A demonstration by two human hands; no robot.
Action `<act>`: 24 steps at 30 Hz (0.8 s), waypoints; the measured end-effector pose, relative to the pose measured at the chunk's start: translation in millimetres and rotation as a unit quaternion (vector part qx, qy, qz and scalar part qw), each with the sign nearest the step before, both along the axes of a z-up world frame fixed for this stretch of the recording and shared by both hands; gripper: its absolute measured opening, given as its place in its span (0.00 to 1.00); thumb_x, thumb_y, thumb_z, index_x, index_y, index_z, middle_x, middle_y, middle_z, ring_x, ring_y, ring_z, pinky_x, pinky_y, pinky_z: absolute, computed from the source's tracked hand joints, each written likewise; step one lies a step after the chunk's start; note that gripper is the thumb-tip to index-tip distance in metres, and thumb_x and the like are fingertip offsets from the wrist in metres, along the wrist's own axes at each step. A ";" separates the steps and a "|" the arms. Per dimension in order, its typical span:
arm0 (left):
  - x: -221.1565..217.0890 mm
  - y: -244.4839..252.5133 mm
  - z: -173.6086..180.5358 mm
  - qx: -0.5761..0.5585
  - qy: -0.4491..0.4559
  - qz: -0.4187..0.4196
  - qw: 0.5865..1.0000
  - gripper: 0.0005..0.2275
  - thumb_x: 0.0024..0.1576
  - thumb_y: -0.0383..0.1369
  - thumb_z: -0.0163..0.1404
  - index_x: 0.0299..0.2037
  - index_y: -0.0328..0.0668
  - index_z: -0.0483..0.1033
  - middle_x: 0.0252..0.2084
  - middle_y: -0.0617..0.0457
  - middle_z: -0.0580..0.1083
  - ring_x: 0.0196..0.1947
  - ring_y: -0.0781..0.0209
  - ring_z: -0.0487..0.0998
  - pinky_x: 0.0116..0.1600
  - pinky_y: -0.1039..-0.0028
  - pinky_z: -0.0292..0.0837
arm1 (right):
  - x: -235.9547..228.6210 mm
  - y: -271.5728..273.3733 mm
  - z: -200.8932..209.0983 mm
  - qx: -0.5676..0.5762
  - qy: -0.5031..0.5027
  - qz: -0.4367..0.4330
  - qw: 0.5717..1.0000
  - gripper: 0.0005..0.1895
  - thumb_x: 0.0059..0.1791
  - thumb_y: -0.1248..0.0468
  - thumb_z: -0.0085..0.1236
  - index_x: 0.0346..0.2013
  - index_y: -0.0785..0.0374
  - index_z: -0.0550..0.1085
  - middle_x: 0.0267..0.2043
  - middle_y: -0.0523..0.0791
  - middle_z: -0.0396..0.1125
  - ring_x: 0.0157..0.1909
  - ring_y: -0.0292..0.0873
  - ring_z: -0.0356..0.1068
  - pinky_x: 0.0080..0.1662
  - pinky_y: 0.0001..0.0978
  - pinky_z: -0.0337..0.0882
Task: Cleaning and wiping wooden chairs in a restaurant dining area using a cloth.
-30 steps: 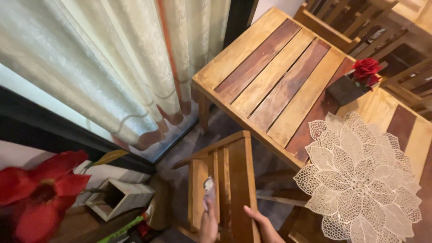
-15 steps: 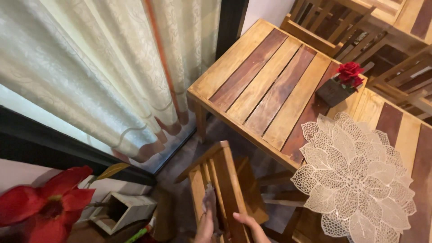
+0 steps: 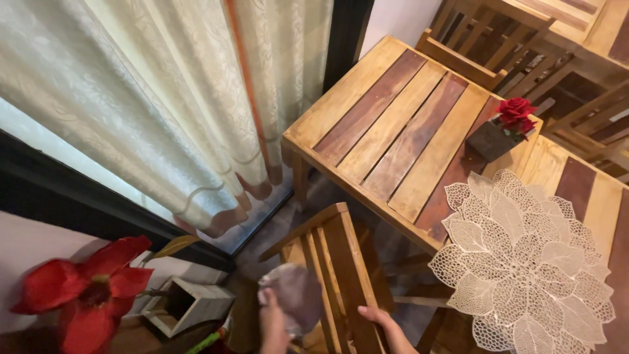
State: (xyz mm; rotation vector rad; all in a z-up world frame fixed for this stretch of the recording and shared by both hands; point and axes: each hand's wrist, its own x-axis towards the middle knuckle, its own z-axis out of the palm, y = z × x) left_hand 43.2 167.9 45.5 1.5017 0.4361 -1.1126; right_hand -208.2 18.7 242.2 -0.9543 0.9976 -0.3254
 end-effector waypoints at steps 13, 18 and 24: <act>22.7 75.1 -67.5 -0.572 0.292 -0.021 0.766 0.33 0.66 0.52 0.41 0.71 0.32 0.52 0.56 0.32 0.70 0.45 0.39 0.75 0.51 0.50 0.68 | -0.4 17.2 15.6 -0.254 -0.132 0.196 0.938 0.36 0.53 0.54 0.62 0.69 0.63 0.57 0.70 0.58 0.55 0.74 0.58 0.58 0.70 0.52 0.59; 42.7 -11.5 73.3 -0.131 0.139 0.049 0.980 0.24 0.65 0.45 0.39 0.71 0.54 0.59 0.50 0.43 0.76 0.40 0.49 0.76 0.47 0.55 0.71 | 17.4 12.8 -50.0 -0.086 -0.154 0.135 0.975 0.33 0.51 0.52 0.61 0.64 0.64 0.62 0.64 0.56 0.61 0.67 0.51 0.65 0.67 0.44 0.63; 68.3 -64.1 112.6 -0.198 0.109 0.028 0.974 0.23 0.67 0.43 0.40 0.68 0.39 0.66 0.44 0.50 0.79 0.38 0.58 0.80 0.42 0.65 0.77 | 73.9 -9.8 8.4 0.304 -0.011 0.009 0.953 0.27 0.45 0.50 0.60 0.48 0.69 0.75 0.35 0.52 0.70 0.35 0.48 0.71 0.42 0.41 0.72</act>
